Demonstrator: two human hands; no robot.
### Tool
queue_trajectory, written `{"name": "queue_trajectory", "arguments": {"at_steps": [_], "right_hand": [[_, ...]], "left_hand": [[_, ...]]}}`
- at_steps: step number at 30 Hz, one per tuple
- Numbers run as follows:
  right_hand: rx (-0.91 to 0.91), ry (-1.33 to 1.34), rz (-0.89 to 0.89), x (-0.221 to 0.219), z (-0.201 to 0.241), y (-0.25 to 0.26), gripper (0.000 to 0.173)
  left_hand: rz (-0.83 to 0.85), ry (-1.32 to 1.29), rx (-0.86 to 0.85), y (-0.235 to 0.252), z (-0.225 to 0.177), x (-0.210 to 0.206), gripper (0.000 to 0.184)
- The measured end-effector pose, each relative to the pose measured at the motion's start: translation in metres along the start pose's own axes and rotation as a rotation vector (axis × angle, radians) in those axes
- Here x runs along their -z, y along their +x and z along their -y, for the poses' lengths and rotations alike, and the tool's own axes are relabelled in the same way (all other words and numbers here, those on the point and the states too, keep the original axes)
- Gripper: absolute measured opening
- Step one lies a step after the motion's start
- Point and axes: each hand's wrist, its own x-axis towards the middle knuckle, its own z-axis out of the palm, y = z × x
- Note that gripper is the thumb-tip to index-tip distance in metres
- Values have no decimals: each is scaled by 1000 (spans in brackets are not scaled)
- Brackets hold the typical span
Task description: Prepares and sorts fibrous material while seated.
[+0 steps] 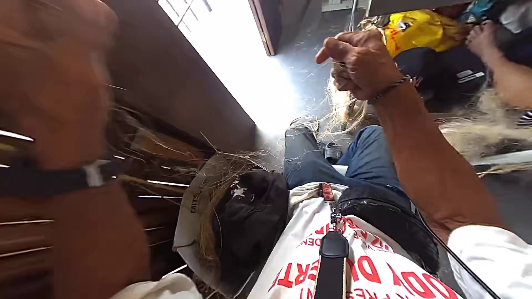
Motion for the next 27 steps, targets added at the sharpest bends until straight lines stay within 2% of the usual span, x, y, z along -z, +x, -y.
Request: {"name": "queue_trajectory", "arguments": {"at_steps": [2,4,6,7,8,9,10,13,17,23,27], "right_hand": [[12,68,38,-11,4,7,29],[17,103,72,-24,9,12,28],[35,96,101,-35,14,18,28],[44,94,115,-39,16,20,29],[48,97,126,-42,17,23,29],[49,100,139,-44,18,25,29],[43,92,155,-42,20,26,29],[23,53,174,-29,24,26,27],[-2,113,173,2,25,26,21],[-50,146,71,50,12,17,31],[-157,189,-45,46,6,12,42]], "left_hand": [[102,-101,-114,-14,-54,-48,43],[204,-242,-117,-32,-82,-97,47],[376,-439,-53,-50,-99,-136,46],[453,-534,-25,-59,-105,-148,38],[486,-636,-24,-68,-107,-156,23],[489,-728,-47,-73,-106,-164,16],[481,-803,-74,-75,-101,-169,25],[437,-991,-10,-61,-74,-176,33],[323,-1078,223,-46,-44,-151,34],[53,-1345,451,-40,-7,-129,36],[-44,-1532,479,-44,2,-119,36]]}}
